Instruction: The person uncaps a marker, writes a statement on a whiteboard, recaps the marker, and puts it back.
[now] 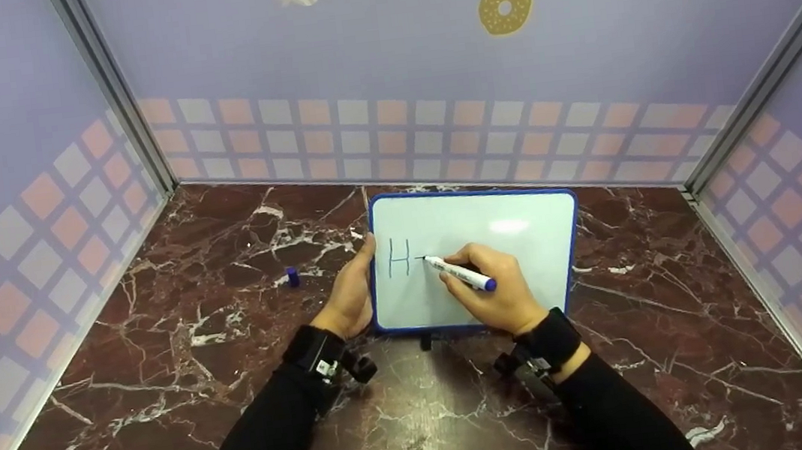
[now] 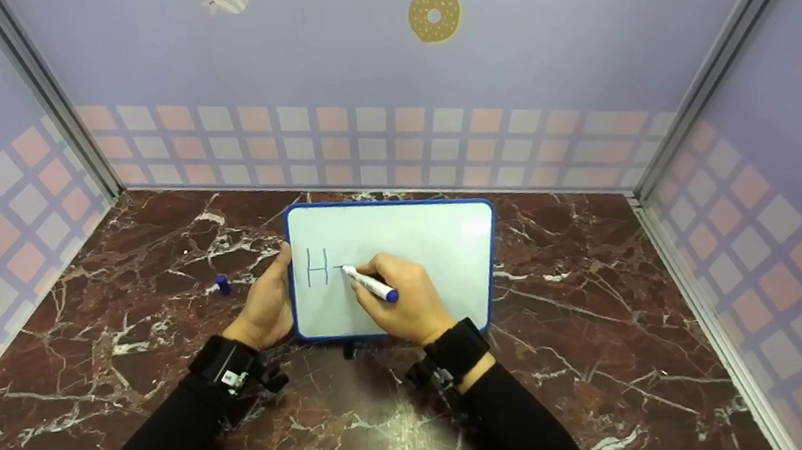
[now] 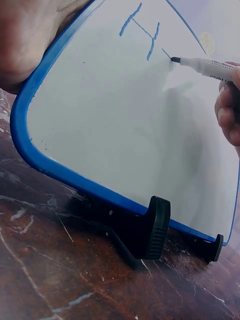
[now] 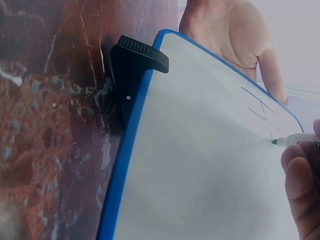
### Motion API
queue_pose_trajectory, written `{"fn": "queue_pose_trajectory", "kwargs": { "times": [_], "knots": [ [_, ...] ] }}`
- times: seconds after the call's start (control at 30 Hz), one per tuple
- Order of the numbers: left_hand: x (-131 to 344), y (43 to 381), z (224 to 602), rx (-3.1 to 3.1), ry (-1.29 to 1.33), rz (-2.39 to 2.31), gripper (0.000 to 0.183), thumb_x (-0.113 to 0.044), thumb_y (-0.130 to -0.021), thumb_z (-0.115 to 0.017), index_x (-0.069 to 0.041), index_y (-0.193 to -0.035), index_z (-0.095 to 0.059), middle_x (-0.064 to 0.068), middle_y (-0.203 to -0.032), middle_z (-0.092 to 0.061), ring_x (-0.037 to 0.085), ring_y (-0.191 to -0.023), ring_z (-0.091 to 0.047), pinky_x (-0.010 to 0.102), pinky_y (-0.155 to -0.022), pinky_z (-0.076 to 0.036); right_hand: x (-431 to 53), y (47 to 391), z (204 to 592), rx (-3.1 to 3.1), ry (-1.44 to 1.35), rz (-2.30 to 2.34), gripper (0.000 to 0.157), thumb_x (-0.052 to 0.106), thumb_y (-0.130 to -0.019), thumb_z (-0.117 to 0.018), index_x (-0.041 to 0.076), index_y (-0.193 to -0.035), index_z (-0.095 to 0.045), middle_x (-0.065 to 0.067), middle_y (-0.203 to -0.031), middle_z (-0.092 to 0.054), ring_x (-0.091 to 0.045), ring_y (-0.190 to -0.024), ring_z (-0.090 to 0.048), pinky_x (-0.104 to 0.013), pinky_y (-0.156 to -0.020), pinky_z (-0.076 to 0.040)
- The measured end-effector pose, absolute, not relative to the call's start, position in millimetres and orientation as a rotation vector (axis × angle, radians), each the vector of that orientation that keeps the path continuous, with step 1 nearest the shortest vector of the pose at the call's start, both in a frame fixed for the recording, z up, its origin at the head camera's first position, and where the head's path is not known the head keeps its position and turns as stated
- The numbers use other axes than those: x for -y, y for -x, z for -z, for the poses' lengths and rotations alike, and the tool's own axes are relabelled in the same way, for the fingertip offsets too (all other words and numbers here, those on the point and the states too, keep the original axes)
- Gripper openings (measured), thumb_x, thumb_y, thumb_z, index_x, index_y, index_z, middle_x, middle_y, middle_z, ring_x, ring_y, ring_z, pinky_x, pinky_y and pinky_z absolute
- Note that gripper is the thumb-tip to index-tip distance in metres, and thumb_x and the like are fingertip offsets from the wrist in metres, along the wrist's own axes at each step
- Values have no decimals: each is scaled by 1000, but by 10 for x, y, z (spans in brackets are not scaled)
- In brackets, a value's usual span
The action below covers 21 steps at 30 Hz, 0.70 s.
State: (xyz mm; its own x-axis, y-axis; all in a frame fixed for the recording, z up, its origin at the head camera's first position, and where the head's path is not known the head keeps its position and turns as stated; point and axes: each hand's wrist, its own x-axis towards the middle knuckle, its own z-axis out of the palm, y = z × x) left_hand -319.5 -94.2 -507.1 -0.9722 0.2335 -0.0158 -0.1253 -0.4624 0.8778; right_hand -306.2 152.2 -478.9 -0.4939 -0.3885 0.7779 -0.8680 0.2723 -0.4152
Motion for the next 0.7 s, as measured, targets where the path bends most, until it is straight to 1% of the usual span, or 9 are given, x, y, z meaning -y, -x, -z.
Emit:
{"fn": "queue_pose_trajectory", "kwargs": {
  "times": [0.1,0.17,0.27,0.33,0.4,0.47,0.6,0.7],
  "knots": [
    [944,3194,5071,-1500,-172,-2506,78,-54,-118,-45,-3,-174,-28,11,-183,-22,29,-163,-27,45,-135,-22,-1532,3068,4786,2006,-1123,-1163,14,-5,-92,-84,1,-101,-75,-7,-97,-80,-14,-67,-64,-22,-61,-52],
    [952,3190,5070,-1513,-180,-2492,79,-57,-118,-45,-4,-174,-29,10,-180,-26,27,-158,-33,43,-132,-27,-1537,3072,4785,2004,-1122,-1173,14,-5,-92,-83,1,-102,-75,-7,-97,-80,-14,-66,-64,-22,-60,-51],
    [968,3185,5066,-1510,-183,-2485,78,-58,-117,-45,-5,-172,-34,12,-171,-42,26,-146,-48,41,-125,-38,-1536,3075,4778,2007,-1119,-1183,14,-5,-93,-83,1,-102,-75,-6,-97,-80,-13,-66,-63,-22,-59,-51],
    [975,3181,5059,-1497,-177,-2484,76,-60,-117,-44,-6,-170,-40,14,-158,-54,27,-131,-59,40,-115,-48,-1532,3075,4766,2003,-1121,-1188,14,-5,-93,-83,1,-103,-75,-6,-96,-80,-13,-65,-63,-22,-58,-51],
    [971,3185,5058,-1483,-171,-2487,75,-60,-117,-44,-6,-168,-43,17,-151,-59,27,-123,-64,40,-110,-52,-1537,3079,4763,2004,-1118,-1184,14,-4,-93,-83,1,-103,-75,-6,-96,-80,-13,-65,-63,-22,-58,-51],
    [962,3193,5057,-1480,-162,-2490,74,-59,-117,-45,-5,-168,-42,15,-151,-59,26,-123,-64,39,-109,-53,-1544,3077,4760,2000,-1110,-1185,15,-5,-93,-83,2,-103,-75,-6,-95,-80,-13,-65,-63,-22,-58,-51],
    [953,3197,5061,-1467,-153,-2495,73,-58,-118,-45,-5,-168,-42,16,-152,-58,27,-124,-64,40,-110,-53,-1553,3074,4766,2007,-1105,-1175,14,-5,-93,-84,1,-103,-75,-6,-96,-80,-13,-65,-63,-21,-57,-51],
    [961,3183,5066,-1464,-151,-2499,71,-57,-118,-44,-5,-167,-44,17,-148,-62,27,-123,-65,41,-108,-54,-1540,3066,4764,2018,-1105,-1168,13,-4,-94,-84,2,-102,-75,-5,-96,-81,-13,-65,-63,-22,-58,-51]
  ]
}}
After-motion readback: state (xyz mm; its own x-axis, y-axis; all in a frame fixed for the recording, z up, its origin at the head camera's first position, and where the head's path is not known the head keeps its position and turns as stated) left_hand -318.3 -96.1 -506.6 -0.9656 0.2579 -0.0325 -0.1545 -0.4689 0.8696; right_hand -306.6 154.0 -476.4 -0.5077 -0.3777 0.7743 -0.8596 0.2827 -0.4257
